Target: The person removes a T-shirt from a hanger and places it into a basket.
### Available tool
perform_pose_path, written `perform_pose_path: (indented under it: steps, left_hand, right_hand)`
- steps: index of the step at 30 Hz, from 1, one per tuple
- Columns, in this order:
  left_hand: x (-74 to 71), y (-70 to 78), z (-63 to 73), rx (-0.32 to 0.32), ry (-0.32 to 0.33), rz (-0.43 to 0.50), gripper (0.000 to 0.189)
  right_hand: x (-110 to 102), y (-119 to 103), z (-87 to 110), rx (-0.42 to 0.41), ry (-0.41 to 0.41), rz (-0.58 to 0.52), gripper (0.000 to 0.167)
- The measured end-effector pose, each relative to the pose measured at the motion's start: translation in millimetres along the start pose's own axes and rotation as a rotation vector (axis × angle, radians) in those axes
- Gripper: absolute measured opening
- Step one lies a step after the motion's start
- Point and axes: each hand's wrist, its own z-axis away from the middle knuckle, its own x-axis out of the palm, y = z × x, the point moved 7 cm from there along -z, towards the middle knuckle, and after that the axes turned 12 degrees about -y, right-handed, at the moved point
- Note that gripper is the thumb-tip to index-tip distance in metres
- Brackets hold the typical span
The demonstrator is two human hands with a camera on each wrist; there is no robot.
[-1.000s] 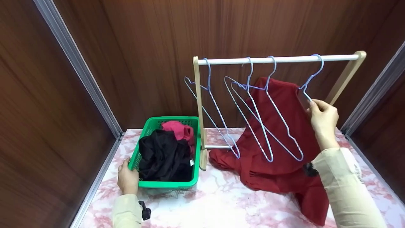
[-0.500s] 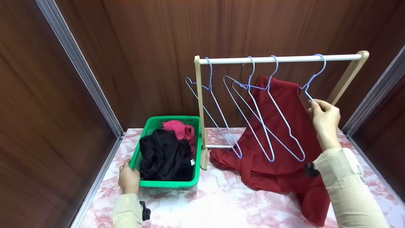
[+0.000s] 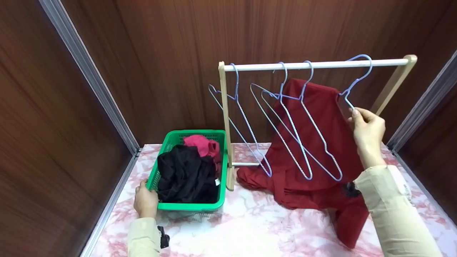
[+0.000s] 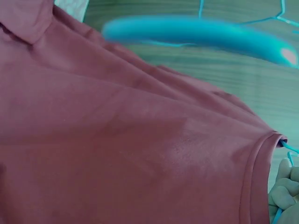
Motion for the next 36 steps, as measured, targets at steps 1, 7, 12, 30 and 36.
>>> perform_pose_path:
  steps: [1,7,12,30,36]
  left_hand:
    - [-0.1,0.2,0.2,-0.002,-0.002,0.000,0.048]
    - [-0.7,0.9,1.1,-0.003,-0.016,-0.001,0.048]
    - [-0.8,0.4,0.8,0.000,-0.020,0.005,0.048]
    - [1.6,-4.9,-3.0,-0.037,-0.046,0.045,0.049]
    - [0.0,-1.6,-1.0,-0.047,-0.039,0.043,0.048]
  right_hand:
    - [-1,0,0.1,-0.002,0.003,-0.007,0.026]
    - [-7,-4,2.0,-0.059,0.034,0.060,0.020]
    - [-15,-2,4.1,-0.110,0.065,0.037,0.026]
    - [-27,29,26.0,-0.201,0.070,-0.297,0.027]
    - [-33,45,34.8,-0.213,0.083,-0.307,0.024]
